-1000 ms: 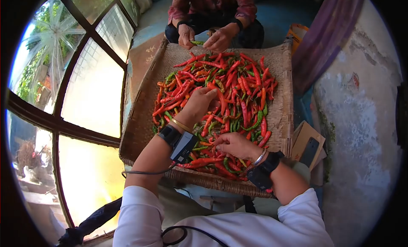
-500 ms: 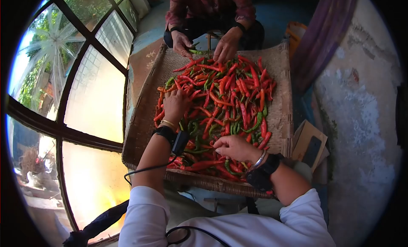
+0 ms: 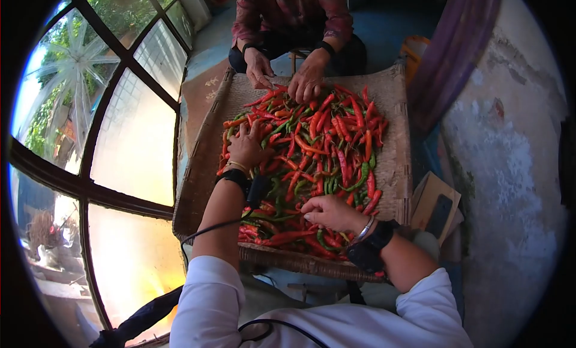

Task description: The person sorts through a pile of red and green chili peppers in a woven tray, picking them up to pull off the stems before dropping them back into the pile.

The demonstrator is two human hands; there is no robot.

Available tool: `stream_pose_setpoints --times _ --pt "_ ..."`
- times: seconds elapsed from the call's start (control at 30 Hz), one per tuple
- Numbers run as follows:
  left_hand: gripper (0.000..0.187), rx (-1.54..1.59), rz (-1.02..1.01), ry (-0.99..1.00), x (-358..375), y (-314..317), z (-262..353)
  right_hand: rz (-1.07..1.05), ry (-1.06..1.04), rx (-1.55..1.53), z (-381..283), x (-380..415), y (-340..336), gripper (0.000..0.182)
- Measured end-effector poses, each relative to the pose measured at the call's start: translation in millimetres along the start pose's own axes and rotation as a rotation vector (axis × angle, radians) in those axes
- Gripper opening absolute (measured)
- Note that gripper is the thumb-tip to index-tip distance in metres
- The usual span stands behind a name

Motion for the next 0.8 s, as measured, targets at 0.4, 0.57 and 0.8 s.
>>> stream_pose_setpoints --times 0.4,0.57,0.8 --pt "0.082 -0.031 -0.009 0.119 -34 23 1 -0.007 0.003 0.034 1 -3 3 0.023" --pt "0.069 0.016 0.143 0.123 -14 17 7 -0.009 0.004 0.031 2 -4 2 0.022" --pt "0.045 0.130 0.114 0.134 -9 16 3 0.120 -0.064 -0.071 -6 0 -17 0.017"
Point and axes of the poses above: each hand's wrist, its own x-axis away from the middle knuckle, its own y-axis out of the palm, z = x × y, the point moved 7 cm from there along -x, towards the middle knuckle, and after that the axes turned 12 degrees about -z, right-handed, at the moved point
